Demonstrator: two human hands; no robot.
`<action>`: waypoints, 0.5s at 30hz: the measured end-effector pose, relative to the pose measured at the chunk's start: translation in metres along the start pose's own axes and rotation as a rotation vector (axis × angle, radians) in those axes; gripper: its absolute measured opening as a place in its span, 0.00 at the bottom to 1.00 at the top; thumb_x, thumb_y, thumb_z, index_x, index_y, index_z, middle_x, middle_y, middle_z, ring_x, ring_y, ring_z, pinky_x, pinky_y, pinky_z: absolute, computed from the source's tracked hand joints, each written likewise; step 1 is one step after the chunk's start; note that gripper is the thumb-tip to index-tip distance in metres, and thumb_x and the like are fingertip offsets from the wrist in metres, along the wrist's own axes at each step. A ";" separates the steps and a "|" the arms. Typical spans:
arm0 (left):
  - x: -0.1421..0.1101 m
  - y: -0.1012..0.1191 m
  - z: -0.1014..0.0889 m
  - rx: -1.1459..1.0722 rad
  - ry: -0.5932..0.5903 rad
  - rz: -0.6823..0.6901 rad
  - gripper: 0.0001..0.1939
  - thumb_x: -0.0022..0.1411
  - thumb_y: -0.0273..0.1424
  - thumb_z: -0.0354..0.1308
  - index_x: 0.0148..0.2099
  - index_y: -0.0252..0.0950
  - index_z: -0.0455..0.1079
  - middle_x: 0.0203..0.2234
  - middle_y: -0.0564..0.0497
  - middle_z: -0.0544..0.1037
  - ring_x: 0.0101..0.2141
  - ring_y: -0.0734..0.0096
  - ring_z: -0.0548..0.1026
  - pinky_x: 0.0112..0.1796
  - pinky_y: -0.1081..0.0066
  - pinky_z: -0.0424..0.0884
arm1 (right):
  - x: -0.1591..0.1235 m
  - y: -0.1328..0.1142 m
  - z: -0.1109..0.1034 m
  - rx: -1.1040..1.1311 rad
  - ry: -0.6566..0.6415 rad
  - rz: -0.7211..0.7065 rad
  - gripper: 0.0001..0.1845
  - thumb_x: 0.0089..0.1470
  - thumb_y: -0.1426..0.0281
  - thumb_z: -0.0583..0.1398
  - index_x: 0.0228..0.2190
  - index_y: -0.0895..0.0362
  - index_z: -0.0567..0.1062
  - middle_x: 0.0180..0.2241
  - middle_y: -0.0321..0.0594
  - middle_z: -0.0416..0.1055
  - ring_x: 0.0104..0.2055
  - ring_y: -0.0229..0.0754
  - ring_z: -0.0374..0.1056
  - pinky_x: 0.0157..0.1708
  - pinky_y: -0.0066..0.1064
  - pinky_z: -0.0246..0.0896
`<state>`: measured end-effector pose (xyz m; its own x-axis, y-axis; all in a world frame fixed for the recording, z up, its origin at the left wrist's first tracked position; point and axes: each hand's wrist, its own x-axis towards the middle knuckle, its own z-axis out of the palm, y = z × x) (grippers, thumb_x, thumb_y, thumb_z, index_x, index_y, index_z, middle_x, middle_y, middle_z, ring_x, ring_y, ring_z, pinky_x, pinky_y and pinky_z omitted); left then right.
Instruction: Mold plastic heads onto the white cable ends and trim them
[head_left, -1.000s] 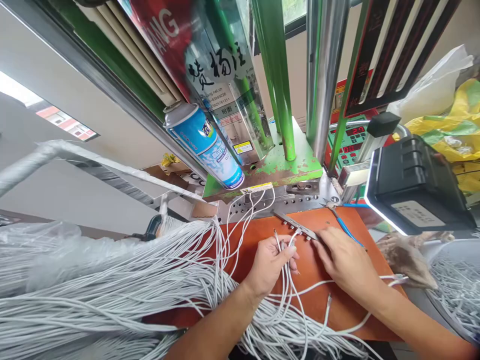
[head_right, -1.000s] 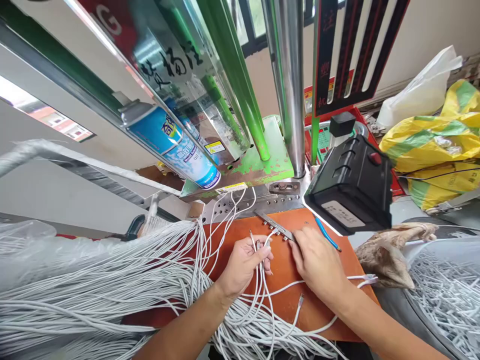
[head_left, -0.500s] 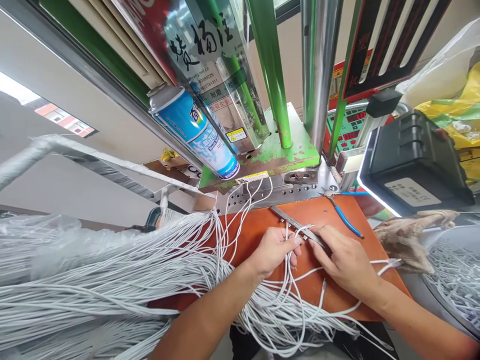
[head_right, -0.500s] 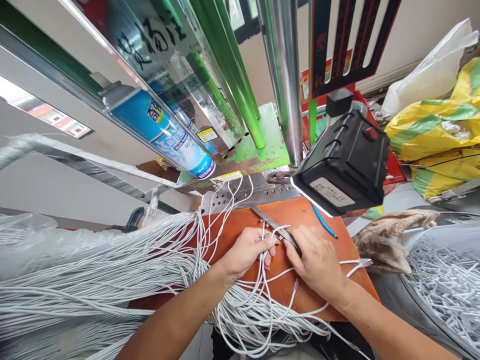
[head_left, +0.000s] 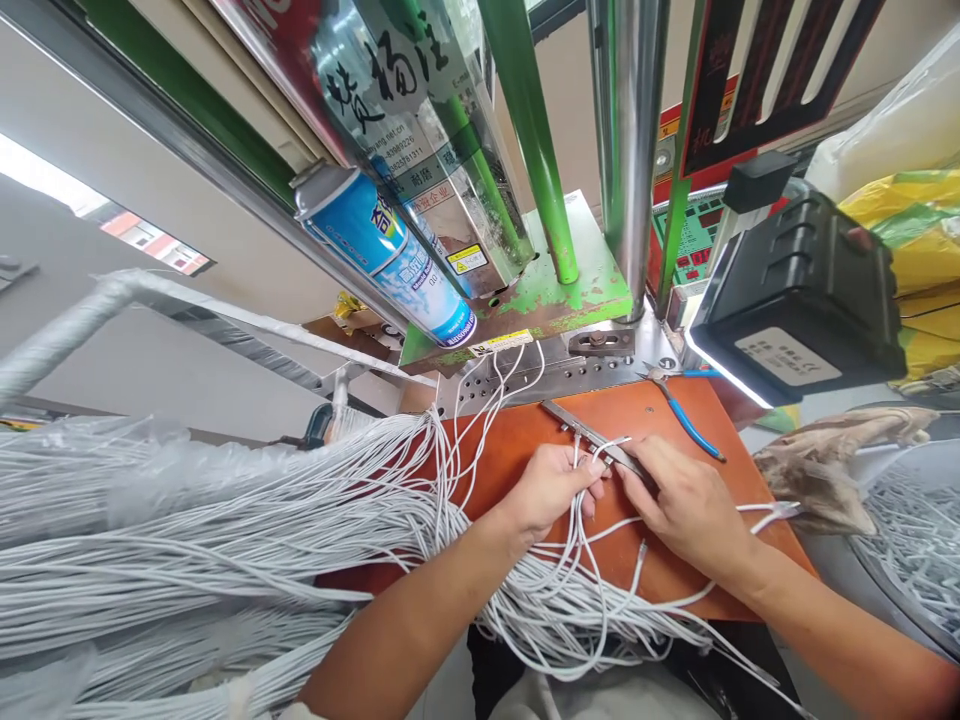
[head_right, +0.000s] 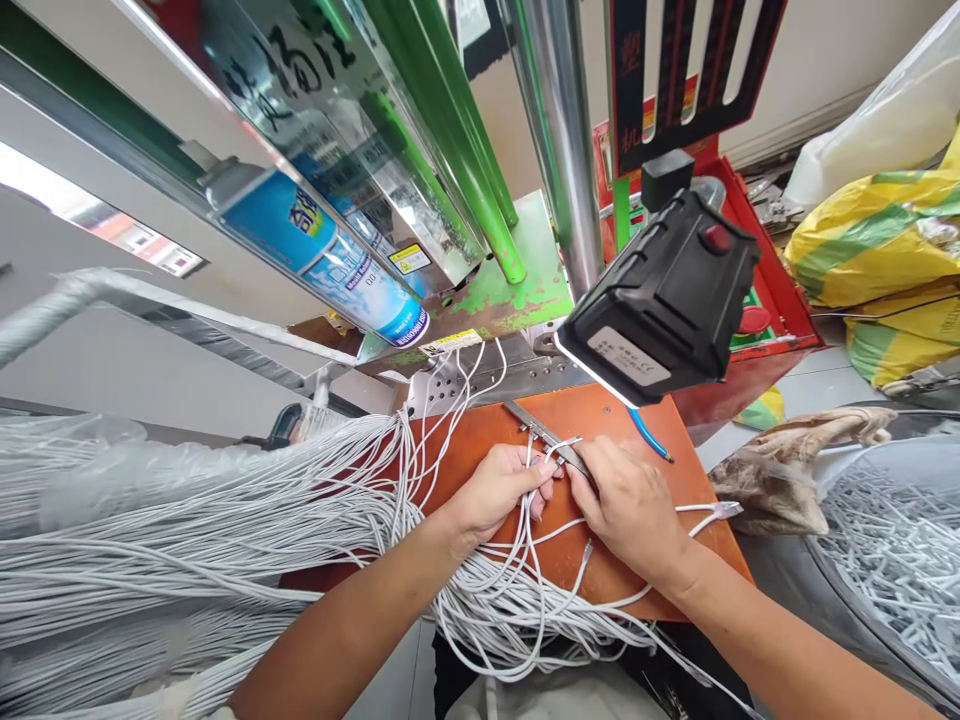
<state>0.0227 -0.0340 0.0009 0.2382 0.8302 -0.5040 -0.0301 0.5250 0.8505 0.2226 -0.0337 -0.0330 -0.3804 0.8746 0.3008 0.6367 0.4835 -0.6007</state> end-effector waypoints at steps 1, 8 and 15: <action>0.000 -0.002 0.000 -0.010 0.009 0.000 0.27 0.51 0.51 0.74 0.32 0.30 0.74 0.21 0.52 0.75 0.18 0.78 0.70 0.22 0.75 0.63 | -0.001 0.000 0.001 -0.012 -0.001 -0.016 0.16 0.73 0.64 0.51 0.45 0.56 0.77 0.36 0.44 0.75 0.37 0.45 0.72 0.39 0.35 0.60; 0.000 -0.008 0.004 -0.043 0.083 0.003 0.27 0.49 0.50 0.75 0.32 0.30 0.74 0.20 0.53 0.74 0.16 0.80 0.65 0.19 0.75 0.60 | -0.006 -0.002 0.006 -0.196 0.080 -0.110 0.16 0.73 0.66 0.51 0.43 0.57 0.77 0.32 0.42 0.73 0.33 0.46 0.70 0.33 0.37 0.56; -0.003 -0.004 0.013 -0.118 0.064 0.010 0.29 0.46 0.53 0.76 0.27 0.32 0.71 0.18 0.54 0.70 0.16 0.82 0.60 0.19 0.75 0.55 | -0.003 0.003 0.004 -0.037 0.038 -0.114 0.13 0.72 0.63 0.53 0.42 0.53 0.76 0.33 0.43 0.75 0.34 0.46 0.72 0.34 0.35 0.60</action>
<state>0.0346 -0.0414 0.0005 0.1753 0.8435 -0.5077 -0.1468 0.5323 0.8337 0.2234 -0.0352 -0.0391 -0.4262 0.8145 0.3935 0.6157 0.5799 -0.5335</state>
